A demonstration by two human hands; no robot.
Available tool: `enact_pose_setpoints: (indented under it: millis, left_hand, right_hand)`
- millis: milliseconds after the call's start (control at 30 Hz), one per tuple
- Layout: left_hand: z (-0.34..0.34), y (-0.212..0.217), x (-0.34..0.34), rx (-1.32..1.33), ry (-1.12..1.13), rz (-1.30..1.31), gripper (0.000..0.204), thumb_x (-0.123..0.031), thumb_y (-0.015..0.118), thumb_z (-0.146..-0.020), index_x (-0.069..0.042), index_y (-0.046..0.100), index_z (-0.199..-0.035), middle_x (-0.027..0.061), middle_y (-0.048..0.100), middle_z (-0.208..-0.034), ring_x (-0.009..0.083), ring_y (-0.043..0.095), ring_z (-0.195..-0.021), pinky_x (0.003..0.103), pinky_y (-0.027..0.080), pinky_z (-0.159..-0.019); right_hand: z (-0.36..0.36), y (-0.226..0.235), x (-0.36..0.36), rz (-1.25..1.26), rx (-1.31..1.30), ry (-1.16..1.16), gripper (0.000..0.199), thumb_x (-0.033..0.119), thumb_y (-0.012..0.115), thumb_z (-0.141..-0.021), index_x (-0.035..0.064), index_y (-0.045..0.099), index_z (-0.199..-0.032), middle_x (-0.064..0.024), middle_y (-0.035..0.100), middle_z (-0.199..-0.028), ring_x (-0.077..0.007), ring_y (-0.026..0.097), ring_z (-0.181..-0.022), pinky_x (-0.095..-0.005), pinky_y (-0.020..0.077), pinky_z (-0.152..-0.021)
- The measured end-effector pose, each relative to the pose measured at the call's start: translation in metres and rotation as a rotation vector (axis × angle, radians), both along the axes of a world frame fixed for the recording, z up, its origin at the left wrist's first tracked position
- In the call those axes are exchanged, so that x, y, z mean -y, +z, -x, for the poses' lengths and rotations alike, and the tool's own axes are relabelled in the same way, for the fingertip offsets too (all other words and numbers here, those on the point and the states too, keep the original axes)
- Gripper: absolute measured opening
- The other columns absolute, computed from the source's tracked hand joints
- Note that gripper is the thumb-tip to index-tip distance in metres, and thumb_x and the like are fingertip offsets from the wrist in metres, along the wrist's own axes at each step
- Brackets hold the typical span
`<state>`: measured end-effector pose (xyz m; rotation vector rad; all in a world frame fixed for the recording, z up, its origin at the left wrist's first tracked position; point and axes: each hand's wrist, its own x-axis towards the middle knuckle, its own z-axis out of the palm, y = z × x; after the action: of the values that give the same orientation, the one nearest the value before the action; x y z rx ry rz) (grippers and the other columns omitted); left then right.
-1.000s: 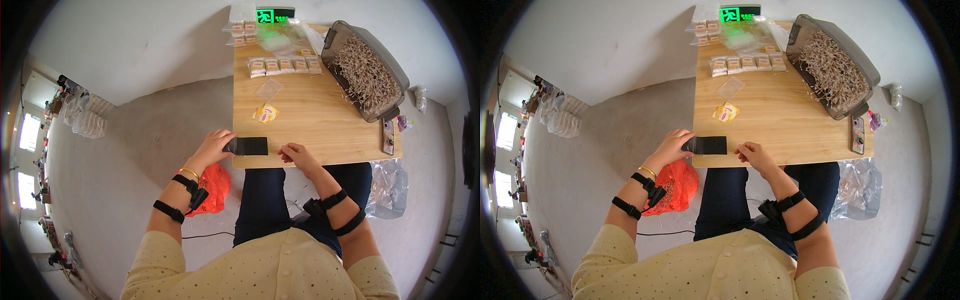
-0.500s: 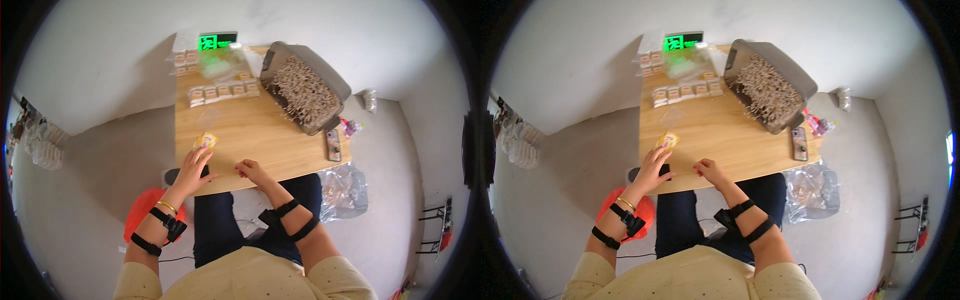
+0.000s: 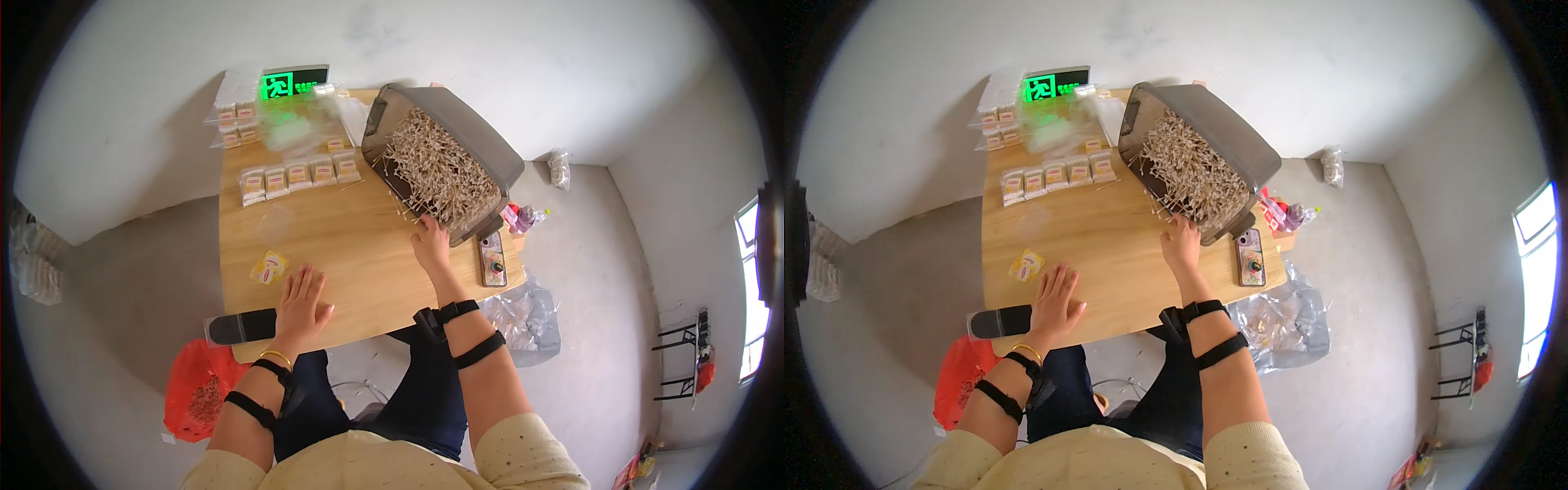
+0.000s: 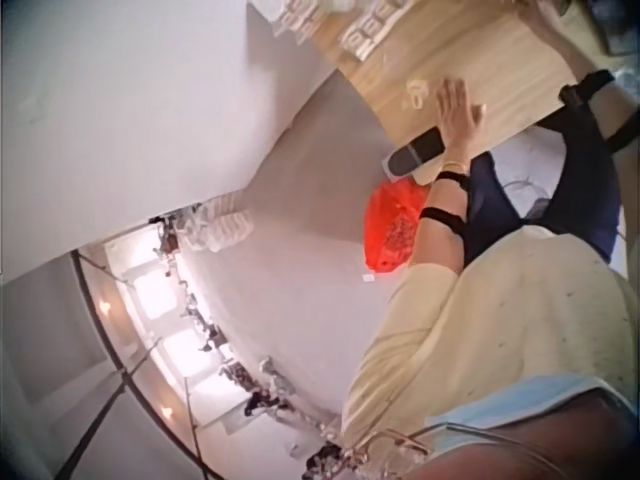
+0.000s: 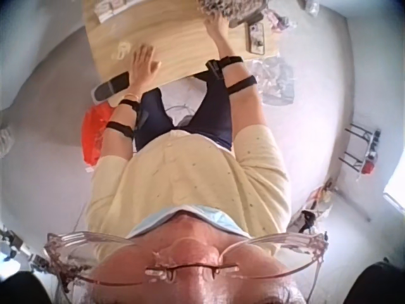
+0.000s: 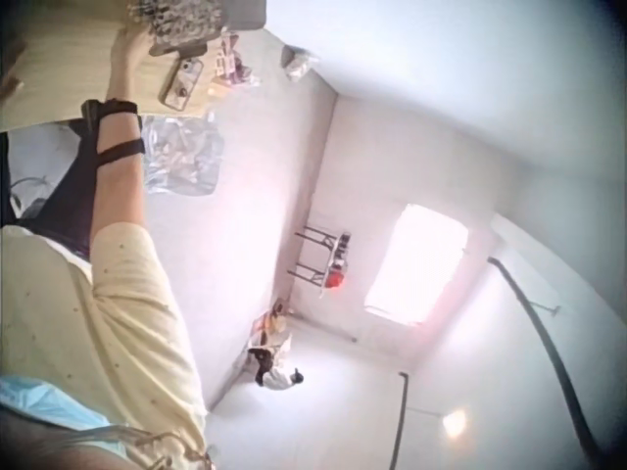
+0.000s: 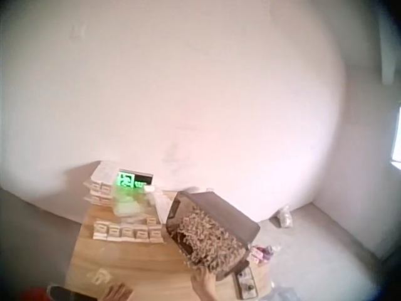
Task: Sorting cotton swabs and packaging them into small plastic bags, then scanning the finished packets.
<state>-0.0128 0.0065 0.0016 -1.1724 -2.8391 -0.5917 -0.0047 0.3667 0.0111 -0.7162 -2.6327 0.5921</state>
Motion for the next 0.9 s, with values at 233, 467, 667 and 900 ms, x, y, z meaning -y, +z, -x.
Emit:
enact_pose_setpoints:
  millis: [233,467,667,900]
  left_hand:
    - [0.000,0.009,0.005,0.023,0.022,0.039,0.073,-0.044,0.063,-0.095,-0.012,0.041,-0.157,0.0176,0.030,-0.167,0.0330,0.025,-0.156,0.051,0.018,-0.128]
    - [-0.001,0.008,0.005,0.025,0.022,0.015,0.077,-0.037,0.067,-0.091,-0.012,0.039,-0.158,0.0181,0.029,-0.167,0.0349,0.026,-0.156,0.054,0.019,-0.127]
    - [0.000,0.008,0.002,0.014,0.010,-0.001,0.077,-0.037,0.067,-0.090,-0.012,0.039,-0.157,0.0182,0.031,-0.166,0.0349,0.026,-0.155,0.053,0.020,-0.127]
    - [-0.001,0.012,0.004,0.013,0.024,-0.021,0.073,-0.039,0.067,-0.092,-0.013,0.043,-0.155,0.0173,0.033,-0.165,0.0343,0.028,-0.154,0.052,0.021,-0.127]
  right_hand:
    - [0.053,0.059,-0.002,0.031,0.483,-0.259,0.077,0.043,0.068,-0.094,0.0358,0.032,-0.161,-0.0269,0.028,-0.160,-0.0488,0.052,-0.131,-0.0555,0.0448,-0.109]
    - [0.075,0.060,-0.018,0.210,0.459,-0.240,0.061,0.039,0.065,-0.097,0.0155,0.048,-0.151,-0.0293,0.018,-0.163,-0.0474,0.059,-0.125,-0.0492,0.0555,-0.102]
    - [0.051,0.027,-0.010,0.154,0.200,-0.153,0.052,0.016,0.068,-0.092,-0.0046,0.052,-0.137,-0.0306,0.031,-0.153,-0.0492,0.052,-0.129,-0.0491,0.0517,-0.105]
    - [0.019,-0.019,0.034,0.217,-0.061,0.061,0.066,0.022,0.078,-0.086,-0.0018,0.052,-0.142,-0.0304,0.038,-0.150,-0.0493,0.052,-0.124,-0.0497,0.0466,-0.107]
